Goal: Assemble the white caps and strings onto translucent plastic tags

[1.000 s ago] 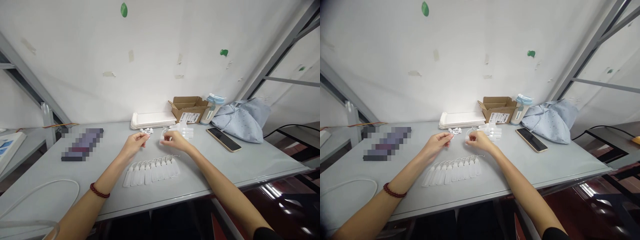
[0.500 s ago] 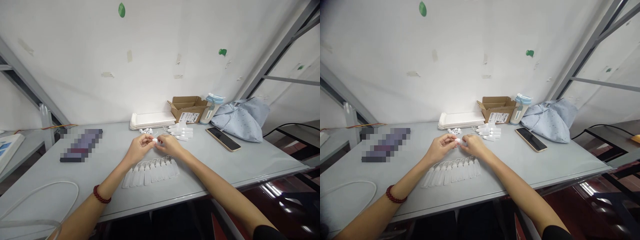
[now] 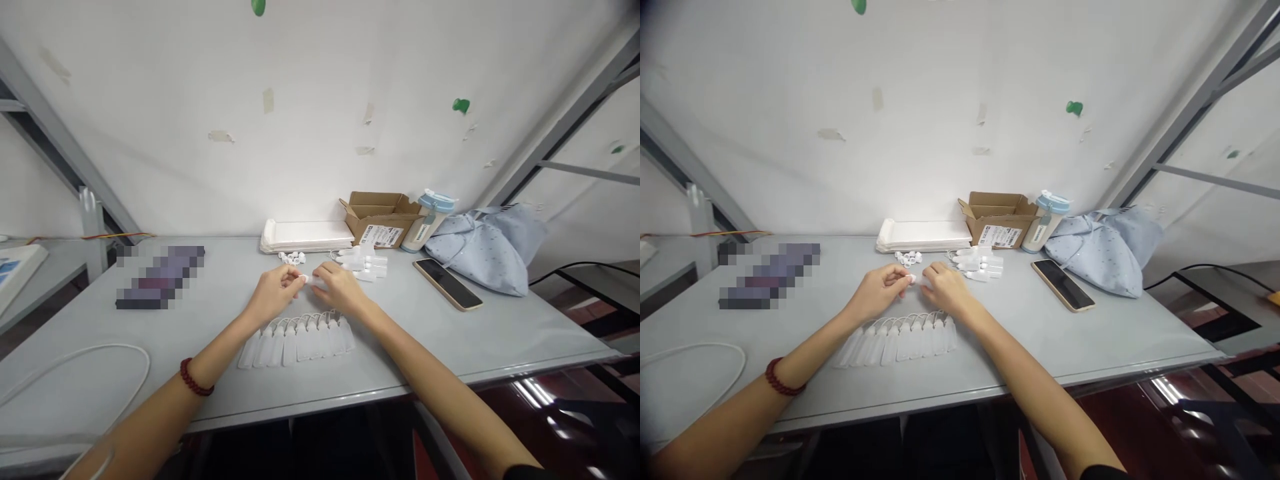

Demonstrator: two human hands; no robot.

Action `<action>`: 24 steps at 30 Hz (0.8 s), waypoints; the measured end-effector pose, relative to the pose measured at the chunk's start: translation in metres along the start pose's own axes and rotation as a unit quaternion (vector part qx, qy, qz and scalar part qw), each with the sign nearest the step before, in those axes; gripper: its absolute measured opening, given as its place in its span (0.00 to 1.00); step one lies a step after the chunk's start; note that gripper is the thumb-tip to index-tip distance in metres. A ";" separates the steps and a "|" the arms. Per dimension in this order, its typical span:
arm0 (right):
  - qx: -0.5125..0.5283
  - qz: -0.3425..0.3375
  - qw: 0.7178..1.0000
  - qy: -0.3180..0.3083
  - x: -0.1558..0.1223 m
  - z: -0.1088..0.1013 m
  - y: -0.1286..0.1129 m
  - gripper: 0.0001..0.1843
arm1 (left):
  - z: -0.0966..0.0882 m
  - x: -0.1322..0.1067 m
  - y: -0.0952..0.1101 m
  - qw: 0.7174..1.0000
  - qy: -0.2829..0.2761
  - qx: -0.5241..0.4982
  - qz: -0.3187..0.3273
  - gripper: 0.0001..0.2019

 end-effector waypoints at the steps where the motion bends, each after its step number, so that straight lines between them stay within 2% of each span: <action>1: 0.000 -0.008 1.000 0.009 0.000 -0.003 0.000 0.07 | 0.001 0.001 -0.003 0.999 -0.008 -0.030 -0.011 0.13; 7: 0.021 0.000 0.998 0.056 -0.001 -0.018 0.005 0.07 | 0.001 0.001 -0.004 0.994 -0.014 -0.092 -0.064 0.16; 11: 0.033 -0.023 0.997 0.067 -0.002 -0.020 0.000 0.07 | 0.000 0.000 -0.004 0.989 -0.003 -0.118 -0.088 0.17; 24: 0.017 -0.007 0.995 0.097 -0.008 -0.018 -0.006 0.08 | -0.002 -0.005 0.001 0.990 0.003 -0.108 -0.088 0.15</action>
Point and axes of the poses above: each hand's wrist, its own x-axis towards the middle knuckle, its own z-axis out of the palm, y = z × x, the point moved 8 cm from there along x, towards the middle knuckle, and after that the axes turned 2 degrees about z, right-handed, at the moved point
